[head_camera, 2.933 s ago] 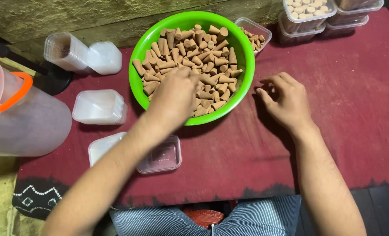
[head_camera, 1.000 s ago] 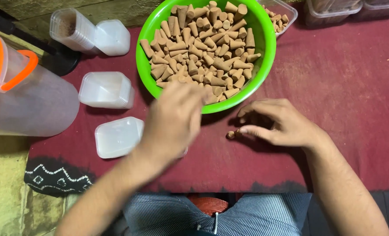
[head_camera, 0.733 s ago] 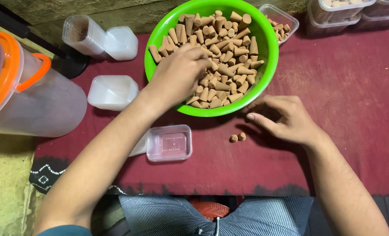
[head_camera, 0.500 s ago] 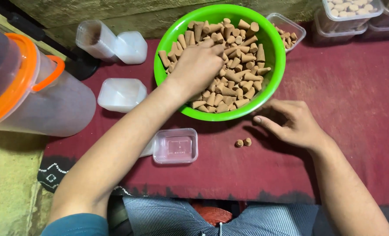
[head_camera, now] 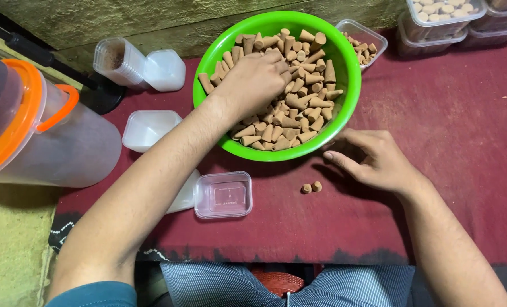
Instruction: The person picks up individual incense cones from a large green bowl and places them onto a red work surface to sort them.
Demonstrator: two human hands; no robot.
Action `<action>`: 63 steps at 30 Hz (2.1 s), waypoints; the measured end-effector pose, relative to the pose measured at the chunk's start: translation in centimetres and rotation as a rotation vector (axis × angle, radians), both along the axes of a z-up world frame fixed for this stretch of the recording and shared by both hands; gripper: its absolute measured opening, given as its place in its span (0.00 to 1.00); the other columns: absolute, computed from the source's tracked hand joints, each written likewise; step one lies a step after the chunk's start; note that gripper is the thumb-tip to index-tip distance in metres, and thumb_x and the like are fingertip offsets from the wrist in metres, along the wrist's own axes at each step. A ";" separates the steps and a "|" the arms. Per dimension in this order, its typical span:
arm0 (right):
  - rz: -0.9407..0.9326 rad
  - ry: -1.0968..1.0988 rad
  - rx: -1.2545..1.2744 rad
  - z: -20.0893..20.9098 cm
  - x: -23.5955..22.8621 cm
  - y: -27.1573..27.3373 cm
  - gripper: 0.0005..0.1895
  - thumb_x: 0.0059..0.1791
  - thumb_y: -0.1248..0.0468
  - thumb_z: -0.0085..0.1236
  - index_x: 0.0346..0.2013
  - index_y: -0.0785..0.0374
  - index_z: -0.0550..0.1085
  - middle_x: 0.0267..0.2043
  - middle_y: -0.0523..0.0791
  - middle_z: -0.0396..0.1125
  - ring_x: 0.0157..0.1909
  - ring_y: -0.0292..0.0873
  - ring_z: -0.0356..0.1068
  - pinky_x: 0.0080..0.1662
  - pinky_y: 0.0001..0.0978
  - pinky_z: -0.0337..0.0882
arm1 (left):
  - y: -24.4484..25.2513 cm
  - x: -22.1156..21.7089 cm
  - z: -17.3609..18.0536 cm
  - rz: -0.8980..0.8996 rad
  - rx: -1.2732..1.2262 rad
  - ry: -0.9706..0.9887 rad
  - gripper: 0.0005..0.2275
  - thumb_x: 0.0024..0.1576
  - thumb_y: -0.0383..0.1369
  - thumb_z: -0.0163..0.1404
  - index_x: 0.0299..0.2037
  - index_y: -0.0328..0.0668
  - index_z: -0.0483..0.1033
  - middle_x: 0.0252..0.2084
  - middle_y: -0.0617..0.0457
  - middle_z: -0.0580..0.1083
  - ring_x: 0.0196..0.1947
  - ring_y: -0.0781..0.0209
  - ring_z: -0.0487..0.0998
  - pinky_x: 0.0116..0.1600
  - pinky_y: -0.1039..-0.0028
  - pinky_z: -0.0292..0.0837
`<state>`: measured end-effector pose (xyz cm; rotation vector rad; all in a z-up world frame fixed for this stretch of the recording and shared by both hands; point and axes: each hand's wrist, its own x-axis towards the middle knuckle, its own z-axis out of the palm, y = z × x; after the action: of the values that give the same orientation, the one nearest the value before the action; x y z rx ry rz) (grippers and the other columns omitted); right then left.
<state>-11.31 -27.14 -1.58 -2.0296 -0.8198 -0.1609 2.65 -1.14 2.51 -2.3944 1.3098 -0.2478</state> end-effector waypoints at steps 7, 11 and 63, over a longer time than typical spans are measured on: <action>-0.002 -0.022 0.019 -0.1 0.0 -0.1 0.13 0.50 0.63 0.62 0.47 0.64 0.78 0.34 0.42 0.78 0.28 0.36 0.75 0.34 0.25 0.75 | 0.7 0.8 -0.2 -0.082 -0.054 0.143 0.19 0.50 0.17 0.56 0.54 0.33 0.75 0.49 0.44 0.75 0.48 0.52 0.75 0.56 0.60 0.77; -0.004 -0.031 0.011 -0.1 0.0 -0.2 0.12 0.50 0.63 0.62 0.46 0.63 0.78 0.34 0.42 0.78 0.28 0.36 0.75 0.34 0.26 0.75 | 0.9 0.9 -0.3 -0.110 -0.058 0.185 0.19 0.43 0.12 0.53 0.46 0.31 0.73 0.47 0.43 0.69 0.40 0.53 0.74 0.43 0.61 0.78; 0.169 0.161 0.038 0.6 -0.7 1.1 0.05 0.48 0.67 0.64 0.38 0.62 0.80 0.35 0.47 0.75 0.37 0.54 0.78 0.43 0.46 0.75 | -4.3 -21.9 -5.8 0.417 -1.408 0.478 0.07 0.63 0.21 0.48 0.49 0.34 0.76 0.41 0.46 0.75 0.41 0.45 0.83 0.42 0.65 0.83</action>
<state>-12.05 -26.06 -0.95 -1.8996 -0.8744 0.0810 -19.26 -5.45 -3.30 -4.0324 0.7664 -0.6610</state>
